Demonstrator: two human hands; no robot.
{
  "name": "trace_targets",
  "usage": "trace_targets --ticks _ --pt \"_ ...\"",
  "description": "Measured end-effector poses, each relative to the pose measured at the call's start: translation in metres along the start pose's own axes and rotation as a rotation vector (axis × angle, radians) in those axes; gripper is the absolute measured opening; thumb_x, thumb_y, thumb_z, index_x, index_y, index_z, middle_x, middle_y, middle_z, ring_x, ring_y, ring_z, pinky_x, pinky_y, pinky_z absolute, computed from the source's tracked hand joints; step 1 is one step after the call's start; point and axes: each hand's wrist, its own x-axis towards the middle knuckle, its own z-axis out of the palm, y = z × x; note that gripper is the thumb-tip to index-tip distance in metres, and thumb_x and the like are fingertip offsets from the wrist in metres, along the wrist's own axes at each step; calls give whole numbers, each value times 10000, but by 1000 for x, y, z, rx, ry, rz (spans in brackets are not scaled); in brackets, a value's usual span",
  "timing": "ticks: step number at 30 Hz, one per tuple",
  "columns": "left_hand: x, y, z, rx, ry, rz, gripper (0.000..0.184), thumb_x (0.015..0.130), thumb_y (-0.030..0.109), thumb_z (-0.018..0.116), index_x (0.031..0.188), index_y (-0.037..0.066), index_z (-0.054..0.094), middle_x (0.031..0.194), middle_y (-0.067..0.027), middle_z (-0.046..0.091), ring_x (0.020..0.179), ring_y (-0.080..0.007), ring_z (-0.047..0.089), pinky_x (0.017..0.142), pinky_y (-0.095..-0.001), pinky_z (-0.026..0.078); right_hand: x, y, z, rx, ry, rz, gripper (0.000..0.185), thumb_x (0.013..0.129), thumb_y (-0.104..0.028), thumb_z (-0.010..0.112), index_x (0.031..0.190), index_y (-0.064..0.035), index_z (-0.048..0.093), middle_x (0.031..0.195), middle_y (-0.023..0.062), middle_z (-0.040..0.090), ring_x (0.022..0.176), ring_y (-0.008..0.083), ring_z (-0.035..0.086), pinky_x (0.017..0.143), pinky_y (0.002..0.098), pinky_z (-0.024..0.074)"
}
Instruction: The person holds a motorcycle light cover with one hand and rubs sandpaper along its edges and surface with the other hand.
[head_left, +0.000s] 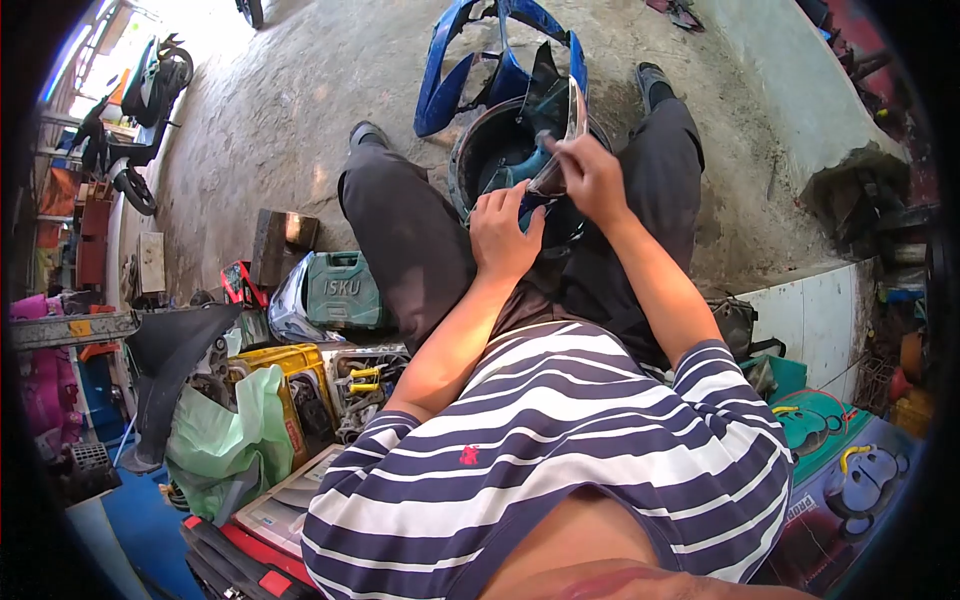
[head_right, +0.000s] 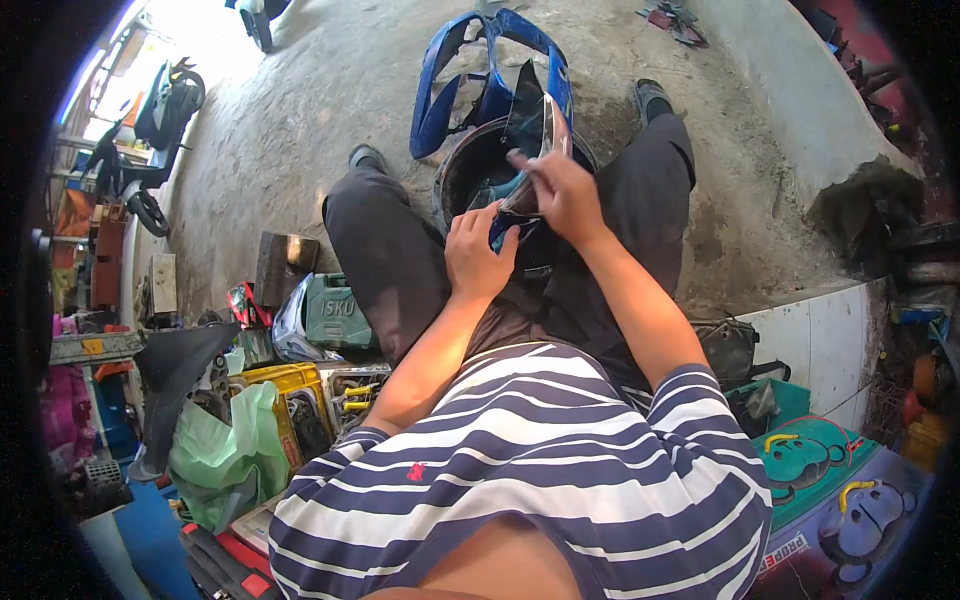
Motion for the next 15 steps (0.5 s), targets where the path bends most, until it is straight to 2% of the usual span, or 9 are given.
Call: trace_targets --ticks 2,4,6,7,10,11,12,14,15 --pt "-1 -1 1 7 -4 -3 449 894 206 838 1315 73 753 1147 -136 752 1119 -368 683 975 -480 556 -10 -4 3 5 -124 -119 179 953 82 739 1108 -6 720 902 177 676 832 388 710 752 415 567" --pt "-1 -2 1 0 2 -2 453 897 204 836 1323 74 752 1149 -135 752 1114 -366 684 973 -477 555 -15 -3 9 19 -99 -123 233 915 58 757 1129 -33 744 905 170 657 849 403 691 726 472 545" --pt "-1 0 -2 -10 12 -16 458 899 201 835 1333 79 751 1151 -133 754 1109 -362 687 970 -474 555 -9 3 8 2 1 -14 224 916 62 757 1122 -24 741 899 165 662 834 411 690 722 470 547" --pt "-1 3 -3 -17 17 -28 461 901 198 834 1339 83 750 1152 -132 755 1107 -359 688 968 -473 555 -6 5 5 14 26 109 214 920 65 754 1116 -20 739 890 162 665 824 415 689 724 467 549" --pt "0 3 -2 -10 18 -12 458 912 189 825 1354 98 750 1146 -126 756 1098 -350 693 962 -469 556 -1 -3 3 -15 54 -16 194 929 60 751 1104 -22 738 880 161 663 822 410 688 724 472 547" --pt "0 1 -2 0 15 2 455 916 186 821 1358 103 750 1143 -123 756 1095 -347 694 960 -467 556 -6 -4 6 21 -25 -7 181 935 48 754 1101 -24 738 877 161 659 816 408 686 724 473 547" --pt "0 -1 -1 6 22 -24 446 923 183 815 1358 107 751 1138 -122 755 1092 -345 694 958 -466 556 -9 -5 8 2 -50 -116 170 941 46 749 1096 -21 735 874 162 655 812 405 684 724 465 548" --pt "0 -5 1 22 37 -81 430 936 176 803 1358 116 753 1128 -120 753 1087 -342 695 955 -464 557 -10 -4 8 -17 -56 -124 150 943 45 755 1078 -14 731 864 166 649 802 406 685 723 455 552" --pt "0 -6 1 19 52 -80 422 941 174 796 1358 119 753 1125 -119 752 1081 -342 694 952 -464 557 -9 -4 8 0 -33 6 135 957 45 753 1079 -7 728 882 177 659 808 404 691 732 440 555"
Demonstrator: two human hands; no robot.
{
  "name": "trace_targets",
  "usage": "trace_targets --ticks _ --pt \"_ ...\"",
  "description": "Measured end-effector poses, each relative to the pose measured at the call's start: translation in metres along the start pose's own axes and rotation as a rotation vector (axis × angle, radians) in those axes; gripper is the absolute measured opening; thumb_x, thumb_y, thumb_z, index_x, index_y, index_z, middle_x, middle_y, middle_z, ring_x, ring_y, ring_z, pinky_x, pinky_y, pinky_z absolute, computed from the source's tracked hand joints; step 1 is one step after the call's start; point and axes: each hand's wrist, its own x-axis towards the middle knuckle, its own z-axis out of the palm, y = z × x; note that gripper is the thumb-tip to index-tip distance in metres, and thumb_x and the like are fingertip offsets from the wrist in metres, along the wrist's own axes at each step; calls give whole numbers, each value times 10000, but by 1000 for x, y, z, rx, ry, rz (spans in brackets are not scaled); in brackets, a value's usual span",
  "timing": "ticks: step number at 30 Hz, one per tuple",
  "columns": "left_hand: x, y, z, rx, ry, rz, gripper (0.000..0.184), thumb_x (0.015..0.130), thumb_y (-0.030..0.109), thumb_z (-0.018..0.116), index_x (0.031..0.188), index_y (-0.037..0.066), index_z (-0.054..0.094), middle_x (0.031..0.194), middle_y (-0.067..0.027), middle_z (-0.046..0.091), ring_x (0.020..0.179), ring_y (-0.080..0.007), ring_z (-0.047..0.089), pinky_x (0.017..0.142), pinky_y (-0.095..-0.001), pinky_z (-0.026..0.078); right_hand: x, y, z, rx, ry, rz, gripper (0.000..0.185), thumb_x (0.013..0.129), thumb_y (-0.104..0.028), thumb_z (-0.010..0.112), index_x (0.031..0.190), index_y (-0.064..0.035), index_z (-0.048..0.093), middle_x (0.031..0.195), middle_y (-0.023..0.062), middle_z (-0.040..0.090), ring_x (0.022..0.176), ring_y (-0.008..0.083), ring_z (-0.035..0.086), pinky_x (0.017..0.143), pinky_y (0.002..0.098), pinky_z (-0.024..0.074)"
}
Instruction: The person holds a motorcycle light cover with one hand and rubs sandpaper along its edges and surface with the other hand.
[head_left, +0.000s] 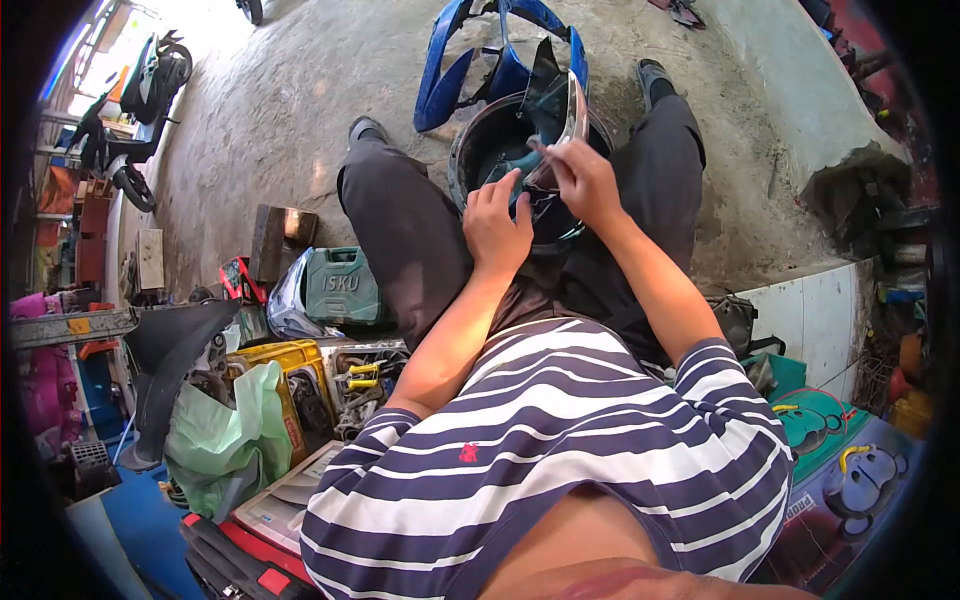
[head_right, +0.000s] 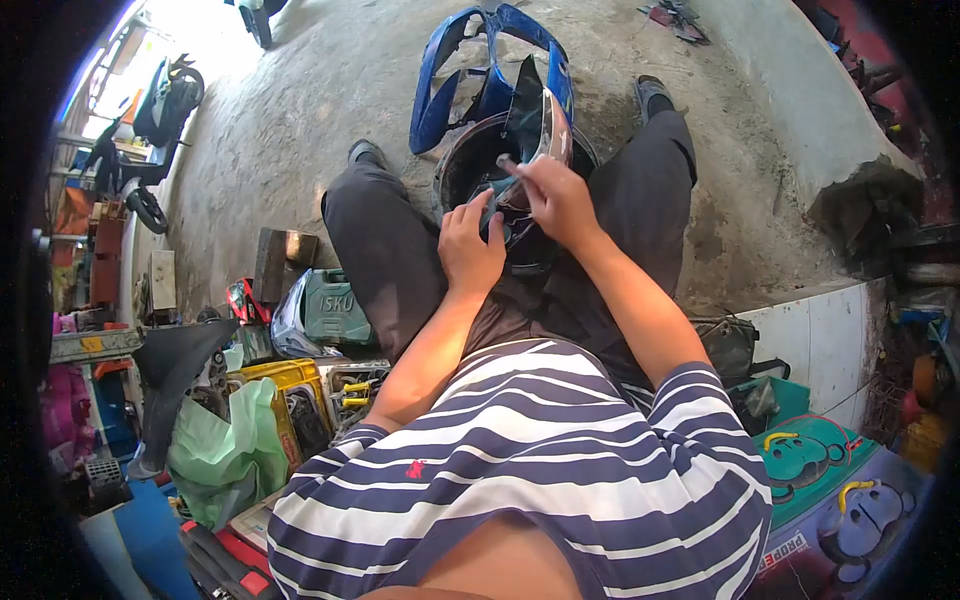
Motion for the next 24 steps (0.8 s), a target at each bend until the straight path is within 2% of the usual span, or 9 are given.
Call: trace_targets --ticks 1,2,5,7,9,12,15,19,24 --pt "1 -1 0 -4 15 1 415 947 172 789 1357 122 754 1122 -117 750 1076 -343 694 950 -463 557 2 2 0 18 23 129 120 970 44 751 1079 0 725 900 188 670 813 402 698 741 425 558" --pt "1 -2 0 -9 29 3 407 953 170 782 1356 125 755 1119 -116 749 1071 -343 693 947 -463 557 9 10 1 -14 95 76 109 976 30 763 1078 3 732 886 194 669 818 409 697 736 416 556" --pt "1 1 -1 -4 11 33 425 950 157 789 1372 133 752 1113 -114 747 1059 -345 691 931 -472 553 8 14 3 -41 96 3 139 959 42 766 1088 0 735 898 189 674 822 403 700 734 422 558" --pt "3 6 -2 33 18 65 476 939 142 800 1411 158 744 1105 -102 745 1053 -334 691 917 -471 549 -4 1 3 -37 -46 -143 197 928 71 753 1109 -5 740 914 181 674 837 399 703 740 447 563" --pt "1 6 -3 74 26 91 520 930 123 808 1442 184 739 1098 -90 742 1048 -323 691 906 -466 545 -1 -2 3 -48 -12 -84 160 946 55 757 1096 0 743 907 184 681 828 398 705 742 430 565" --pt "4 3 -2 112 41 137 561 918 92 812 1460 220 743 1089 -71 735 1046 -306 690 899 -453 540 10 13 3 -10 150 131 85 981 18 767 1064 8 750 898 198 695 803 369 718 742 394 558" --pt "3 0 1 109 50 157 556 912 73 812 1442 233 760 1090 -62 731 1050 -299 690 900 -444 538 8 10 2 4 120 111 97 963 14 766 1055 -2 737 927 202 690 886 437 720 761 437 567" --pt "3 -2 1 88 82 167 522 903 67 821 1403 211 776 1110 -59 733 1070 -296 692 901 -439 535 1 5 3 25 21 -17 112 960 14 767 1062 -5 723 975 207 719 896 439 730 785 444 575" --pt "4 2 -2 107 106 174 504 896 63 823 1386 169 772 1167 -49 727 1118 -289 684 929 -445 516 11 21 2 74 113 249 136 972 -23 786 1101 -12 746 971 203 738 881 412 738 768 425 571"
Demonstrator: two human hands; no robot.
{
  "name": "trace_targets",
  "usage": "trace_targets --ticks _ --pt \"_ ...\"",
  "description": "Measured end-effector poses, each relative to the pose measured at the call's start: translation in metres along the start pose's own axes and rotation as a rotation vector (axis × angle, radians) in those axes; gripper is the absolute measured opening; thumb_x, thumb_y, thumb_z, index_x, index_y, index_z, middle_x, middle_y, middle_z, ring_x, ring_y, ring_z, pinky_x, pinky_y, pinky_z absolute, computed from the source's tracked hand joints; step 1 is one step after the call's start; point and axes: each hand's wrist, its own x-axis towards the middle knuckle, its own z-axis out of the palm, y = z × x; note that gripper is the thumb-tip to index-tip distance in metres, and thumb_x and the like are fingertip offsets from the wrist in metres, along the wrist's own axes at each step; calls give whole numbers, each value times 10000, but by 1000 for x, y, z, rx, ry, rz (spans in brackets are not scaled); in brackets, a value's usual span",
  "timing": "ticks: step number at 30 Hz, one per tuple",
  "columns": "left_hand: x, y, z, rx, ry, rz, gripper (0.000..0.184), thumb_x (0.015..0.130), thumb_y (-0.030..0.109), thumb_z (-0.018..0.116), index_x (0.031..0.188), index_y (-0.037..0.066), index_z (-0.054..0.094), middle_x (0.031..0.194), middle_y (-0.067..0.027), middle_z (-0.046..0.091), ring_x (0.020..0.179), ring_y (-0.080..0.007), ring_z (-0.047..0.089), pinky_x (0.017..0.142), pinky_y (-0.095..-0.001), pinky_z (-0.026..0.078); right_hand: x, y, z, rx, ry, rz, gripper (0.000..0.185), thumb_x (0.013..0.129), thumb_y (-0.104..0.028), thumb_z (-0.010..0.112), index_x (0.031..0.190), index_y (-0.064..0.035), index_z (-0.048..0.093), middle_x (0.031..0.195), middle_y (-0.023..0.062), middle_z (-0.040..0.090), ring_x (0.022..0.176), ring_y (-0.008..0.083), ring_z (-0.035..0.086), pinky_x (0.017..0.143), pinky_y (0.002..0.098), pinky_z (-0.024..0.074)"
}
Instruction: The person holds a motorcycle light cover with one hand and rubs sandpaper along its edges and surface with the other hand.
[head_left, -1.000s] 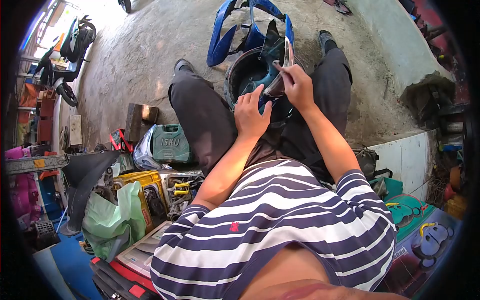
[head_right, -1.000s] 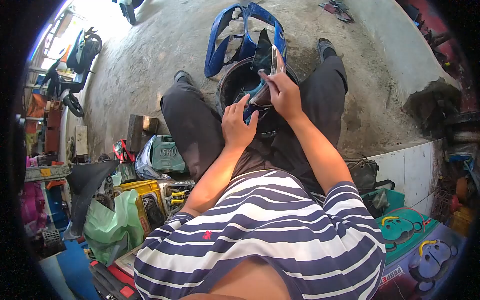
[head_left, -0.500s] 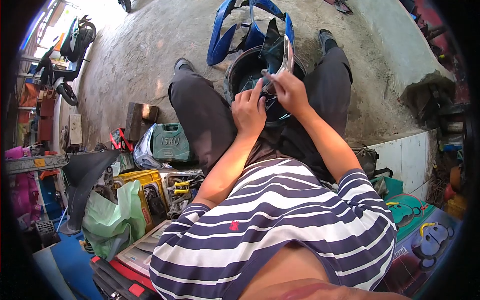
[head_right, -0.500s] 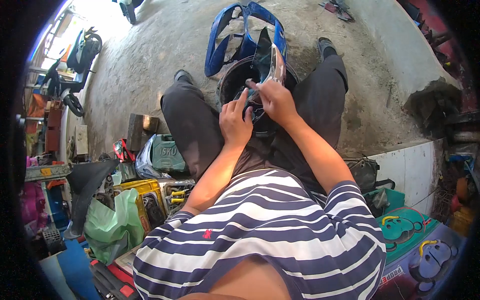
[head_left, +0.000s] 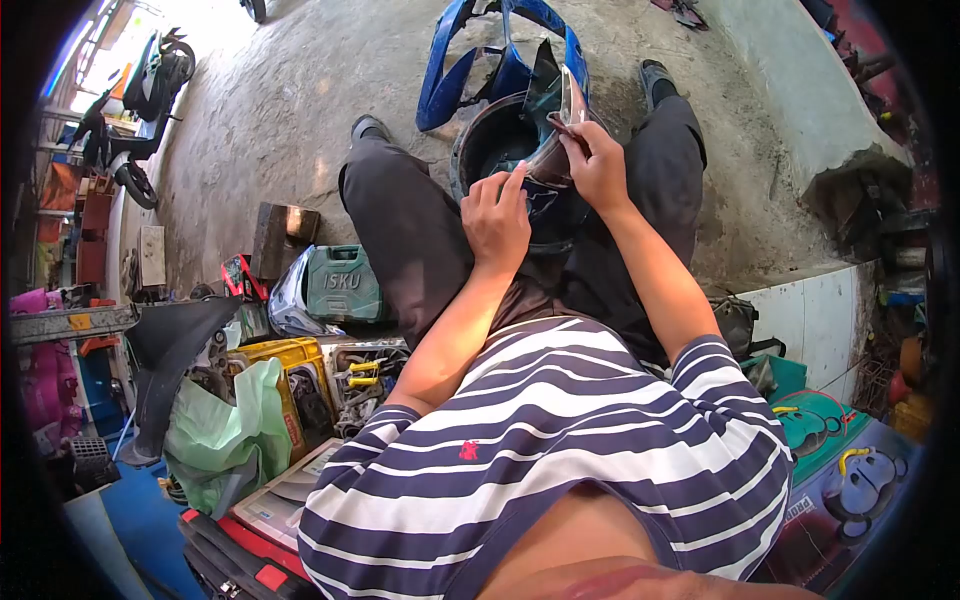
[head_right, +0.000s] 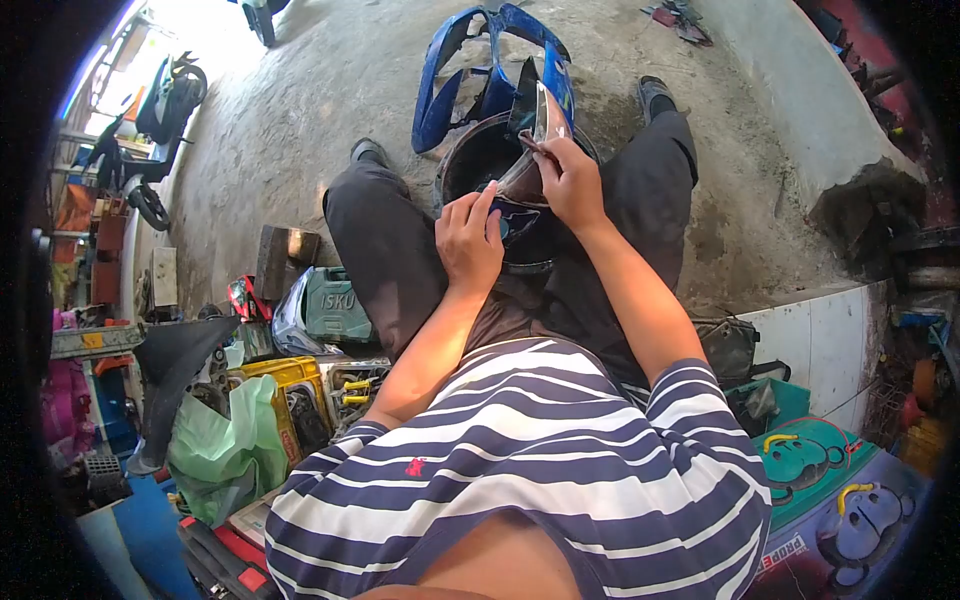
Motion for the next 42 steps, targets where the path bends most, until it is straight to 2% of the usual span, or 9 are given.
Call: trace_targets --ticks 3,4,14,21,27,31,37,40,42 --pt "0 3 -2 45 -7 10 516 887 92 834 1395 153 763 1206 -42 715 1163 -289 666 960 -456 493 -7 -11 4 -6 -1 -107 140 967 -27 785 1102 -10 749 969 203 734 882 418 735 772 429 572" --pt "-1 6 -4 72 -16 6 516 886 112 838 1396 150 761 1215 -42 711 1175 -290 660 970 -459 485 -12 -13 5 -34 -30 -168 100 982 -4 777 1067 11 725 946 194 727 855 343 757 775 379 575" --pt "2 8 -3 196 -72 -48 812 857 342 875 1587 123 596 1381 -121 620 1295 -339 582 1012 -516 441 17 -2 5 -111 -83 -120 166 975 -115 789 1088 5 772 962 226 752 859 383 749 769 424 570" --pt "0 3 1 170 -67 -8 873 839 335 884 1614 105 553 1386 -121 619 1294 -340 585 1016 -505 439 33 -9 -6 -195 -215 68 262 1014 -192 727 1239 -96 821 1067 221 794 982 409 771 850 465 594" --pt "2 0 2 169 -85 -17 891 840 338 882 1621 91 534 1385 -125 623 1287 -345 591 1009 -498 441 33 -15 2 -181 -368 -43 314 1032 -224 702 1295 -87 804 1098 248 792 1005 427 778 889 438 605" --pt "2 -1 1 190 -77 -3 896 840 362 880 1623 106 530 1395 -110 621 1307 -323 579 1024 -537 424 39 6 1 -195 -259 98 323 1041 -228 693 1305 -74 795 1060 234 801 970 396 795 859 435 606" --pt "3 0 2 233 -85 -25 888 846 391 872 1621 130 526 1432 -83 604 1376 -300 546 1096 -635 366 7 -1 14 -84 -297 -98 352 1017 -286 697 1289 -90 806 1072 244 794 992 411 784 885 478 603" --pt "2 1 2 232 -101 -38 888 850 394 869 1624 137 520 1465 -75 592 1430 -296 522 1152 -668 327 28 29 13 -103 -187 174 368 1005 -292 691 1279 -74 805 995 267 790 957 428 790 872 476 610" --pt "1 1 3 235 -99 -36 892 852 399 866 1628 138 514 1473 -76 590 1431 -296 521 1148 -666 332 28 16 12 -91 -164 155 364 1005 -291 693 1273 -74 809 1026 261 796 979 426 791 888 468 609"
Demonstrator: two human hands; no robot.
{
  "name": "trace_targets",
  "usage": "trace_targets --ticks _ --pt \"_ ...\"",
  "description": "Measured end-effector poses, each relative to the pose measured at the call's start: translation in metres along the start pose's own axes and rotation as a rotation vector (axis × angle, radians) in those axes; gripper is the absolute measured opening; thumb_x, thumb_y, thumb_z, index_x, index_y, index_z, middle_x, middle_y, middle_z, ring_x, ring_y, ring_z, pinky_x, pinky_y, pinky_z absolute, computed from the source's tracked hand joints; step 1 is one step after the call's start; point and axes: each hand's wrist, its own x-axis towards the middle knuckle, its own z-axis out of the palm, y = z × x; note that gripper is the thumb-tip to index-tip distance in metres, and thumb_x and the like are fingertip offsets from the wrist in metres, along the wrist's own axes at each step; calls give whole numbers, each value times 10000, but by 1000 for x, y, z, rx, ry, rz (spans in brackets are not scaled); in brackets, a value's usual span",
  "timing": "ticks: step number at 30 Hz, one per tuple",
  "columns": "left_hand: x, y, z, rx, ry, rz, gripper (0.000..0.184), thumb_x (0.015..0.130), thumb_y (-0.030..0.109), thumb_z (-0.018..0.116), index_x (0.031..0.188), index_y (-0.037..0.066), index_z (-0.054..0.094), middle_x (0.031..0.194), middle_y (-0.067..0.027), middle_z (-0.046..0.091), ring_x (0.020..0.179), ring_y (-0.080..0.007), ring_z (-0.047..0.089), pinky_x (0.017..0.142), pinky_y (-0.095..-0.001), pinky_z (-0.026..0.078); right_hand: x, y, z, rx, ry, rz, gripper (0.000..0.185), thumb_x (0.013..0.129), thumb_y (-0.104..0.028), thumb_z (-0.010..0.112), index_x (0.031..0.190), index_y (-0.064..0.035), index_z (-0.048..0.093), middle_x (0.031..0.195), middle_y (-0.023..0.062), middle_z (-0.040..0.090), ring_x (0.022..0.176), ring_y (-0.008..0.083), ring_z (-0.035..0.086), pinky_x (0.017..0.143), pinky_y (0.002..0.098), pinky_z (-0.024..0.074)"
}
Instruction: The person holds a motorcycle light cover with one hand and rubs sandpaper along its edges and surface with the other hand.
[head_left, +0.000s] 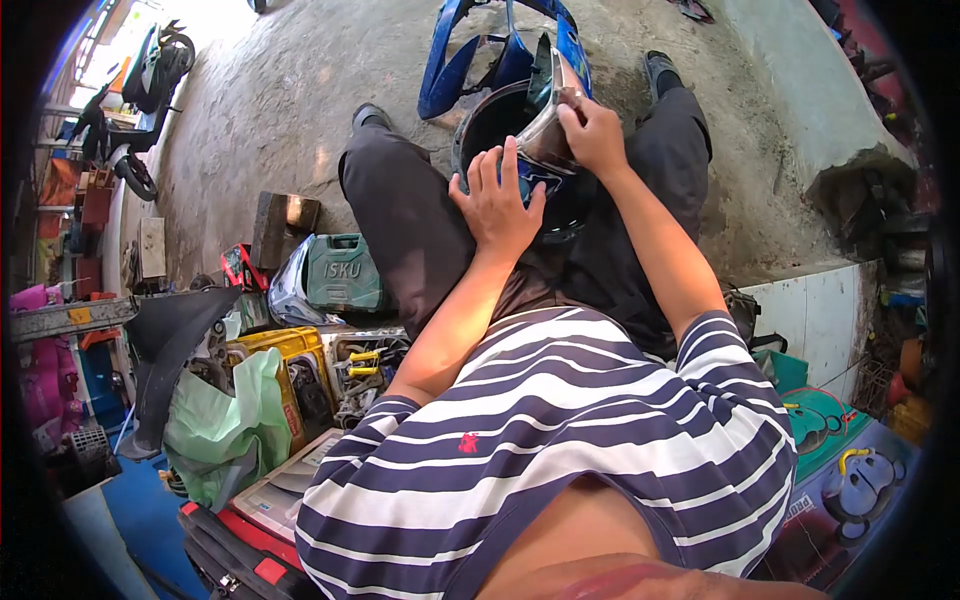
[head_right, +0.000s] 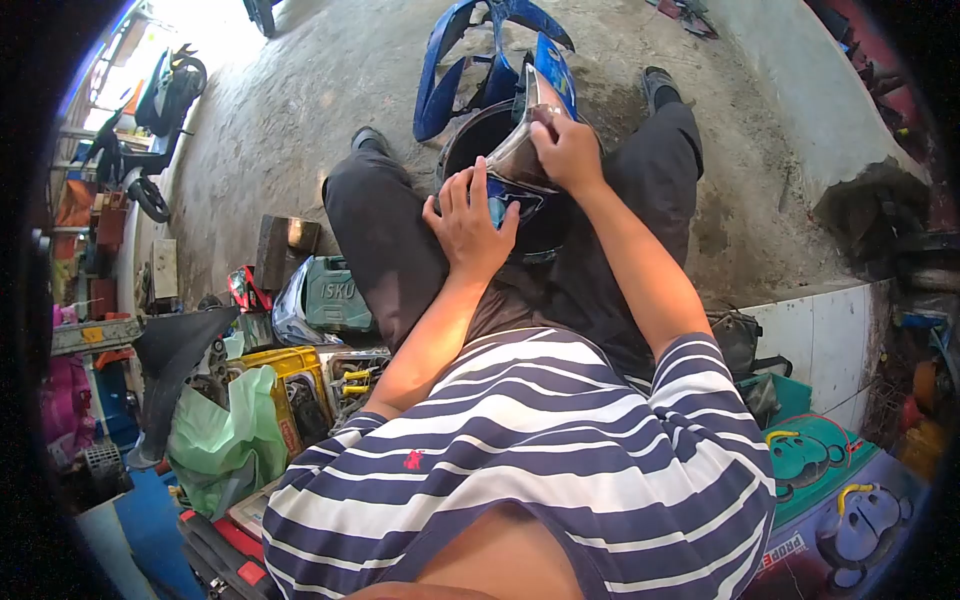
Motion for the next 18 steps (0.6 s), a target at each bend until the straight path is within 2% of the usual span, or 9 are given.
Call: trace_targets --ticks 2,3,5,7,8,11,13,15,18 --pt "0 1 2 -8 -4 4 893 854 403 863 1631 138 510 1480 -77 588 1432 -296 520 1147 -666 334 -15 -11 2 -32 -10 -98 352 1005 -289 699 1264 -82 814 1080 253 799 1020 422 787 921 456 604" --pt "0 1 2 -12 -7 0 893 856 406 861 1632 137 508 1482 -77 587 1434 -297 519 1148 -666 333 -24 -13 9 72 -68 -126 346 1004 -284 702 1265 -85 814 1109 246 797 1046 411 782 942 452 599" --pt "-1 0 2 -10 -10 -6 896 857 407 860 1633 135 505 1485 -78 587 1436 -299 517 1150 -664 330 -26 -16 6 -23 -91 -115 346 1008 -284 699 1270 -89 813 1070 243 800 1012 416 787 916 459 607" --pt "0 0 0 -1 -8 -2 902 854 404 862 1635 131 501 1484 -78 589 1436 -301 517 1151 -660 324 -12 -8 5 12 47 -48 345 1010 -288 697 1267 -89 813 1018 251 794 963 425 790 870 471 613" --pt "0 -1 0 -1 -9 -3 905 853 403 863 1635 131 499 1484 -78 590 1437 -301 517 1151 -659 324 -4 -6 -5 -75 33 -6 344 1012 -285 689 1269 -89 808 986 268 782 933 439 788 839 480 615" --pt "0 2 0 -15 -12 6 910 851 404 864 1637 131 495 1484 -78 591 1436 -302 517 1149 -655 323 -6 -10 -2 -80 39 -17 335 1011 -277 690 1251 -79 814 988 272 778 935 432 788 844 484 609" --pt "-1 2 0 -16 -9 1 912 852 407 862 1638 130 492 1483 -79 592 1435 -303 517 1149 -654 323 -22 -7 12 56 17 -196 335 1000 -294 707 1222 -73 824 992 270 779 944 437 782 860 491 604" --pt "0 2 -1 -16 -14 -4 912 852 410 861 1637 129 493 1483 -81 594 1435 -305 517 1148 -652 322 -25 -15 9 -24 -47 -134 347 989 -308 714 1222 -76 825 995 274 776 954 437 781 857 491 604" --pt "-2 1 -1 -8 -18 0 918 848 410 864 1639 129 491 1484 -82 597 1435 -308 517 1146 -648 322 3 1 3 -28 109 33 344 971 -313 701 1189 -78 825 925 280 762 885 462 769 792 507 603"
